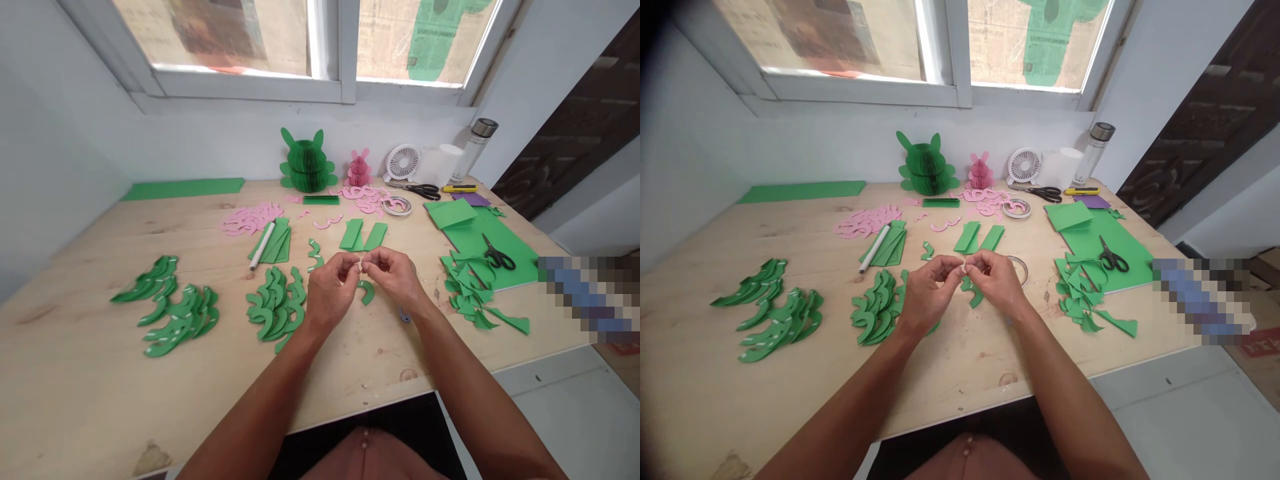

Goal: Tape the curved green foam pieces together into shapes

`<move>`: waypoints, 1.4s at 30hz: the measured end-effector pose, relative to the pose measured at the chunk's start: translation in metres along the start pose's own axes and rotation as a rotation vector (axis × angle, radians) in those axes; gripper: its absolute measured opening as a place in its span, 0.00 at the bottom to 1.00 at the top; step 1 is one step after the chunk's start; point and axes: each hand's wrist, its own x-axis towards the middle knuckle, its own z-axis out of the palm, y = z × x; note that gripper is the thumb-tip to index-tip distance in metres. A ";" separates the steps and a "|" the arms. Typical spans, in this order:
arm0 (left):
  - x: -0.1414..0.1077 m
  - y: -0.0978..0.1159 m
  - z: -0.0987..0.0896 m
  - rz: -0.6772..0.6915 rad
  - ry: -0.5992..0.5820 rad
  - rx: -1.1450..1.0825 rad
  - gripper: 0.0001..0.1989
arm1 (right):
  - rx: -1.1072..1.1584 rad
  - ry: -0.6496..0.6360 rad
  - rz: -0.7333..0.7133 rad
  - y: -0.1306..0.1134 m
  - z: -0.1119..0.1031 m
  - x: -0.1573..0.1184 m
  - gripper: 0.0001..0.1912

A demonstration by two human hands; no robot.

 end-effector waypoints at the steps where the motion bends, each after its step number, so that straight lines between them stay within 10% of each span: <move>1: 0.000 0.000 0.000 -0.007 0.002 -0.011 0.05 | 0.001 0.000 0.000 0.000 0.000 0.000 0.06; 42: 0.003 -0.004 0.001 -0.187 -0.068 -0.287 0.07 | 0.034 -0.001 0.010 0.000 0.000 0.000 0.08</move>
